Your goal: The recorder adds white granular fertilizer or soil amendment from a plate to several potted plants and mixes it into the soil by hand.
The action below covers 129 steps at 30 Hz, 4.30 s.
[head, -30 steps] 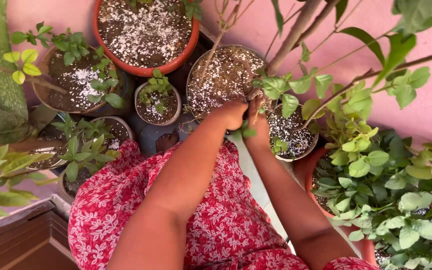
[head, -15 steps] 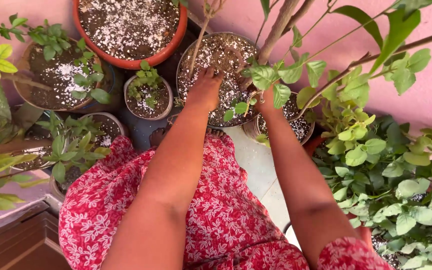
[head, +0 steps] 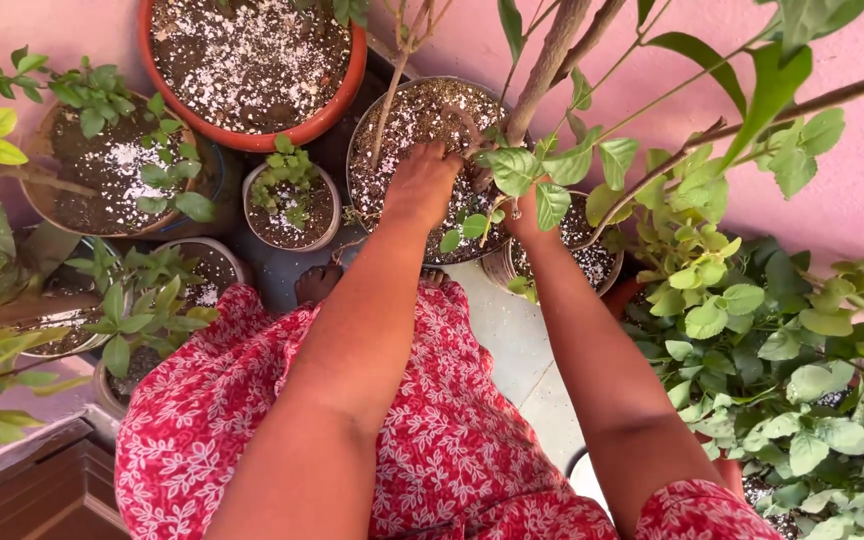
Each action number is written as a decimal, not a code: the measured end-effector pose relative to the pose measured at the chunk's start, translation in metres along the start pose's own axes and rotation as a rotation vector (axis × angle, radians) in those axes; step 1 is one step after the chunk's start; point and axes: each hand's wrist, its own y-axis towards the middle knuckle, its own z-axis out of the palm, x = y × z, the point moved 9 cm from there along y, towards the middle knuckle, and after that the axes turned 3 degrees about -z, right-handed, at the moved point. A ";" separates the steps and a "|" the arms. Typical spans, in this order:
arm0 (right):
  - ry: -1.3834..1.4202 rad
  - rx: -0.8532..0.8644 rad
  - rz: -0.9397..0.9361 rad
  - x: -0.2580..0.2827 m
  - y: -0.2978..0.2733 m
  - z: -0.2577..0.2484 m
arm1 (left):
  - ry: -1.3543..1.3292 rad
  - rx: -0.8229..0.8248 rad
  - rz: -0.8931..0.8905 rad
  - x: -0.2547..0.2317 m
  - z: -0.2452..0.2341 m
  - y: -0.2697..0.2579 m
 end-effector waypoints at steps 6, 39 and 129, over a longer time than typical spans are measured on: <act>0.026 -0.014 -0.486 0.005 0.088 0.032 | -0.012 -0.299 -0.036 0.014 -0.014 0.014; 0.142 -0.052 0.064 0.120 0.001 -0.013 | -0.152 0.026 -0.056 0.033 0.038 0.010; -0.233 0.348 -0.186 0.159 0.124 0.093 | -0.261 -0.162 -0.270 0.100 -0.043 -0.031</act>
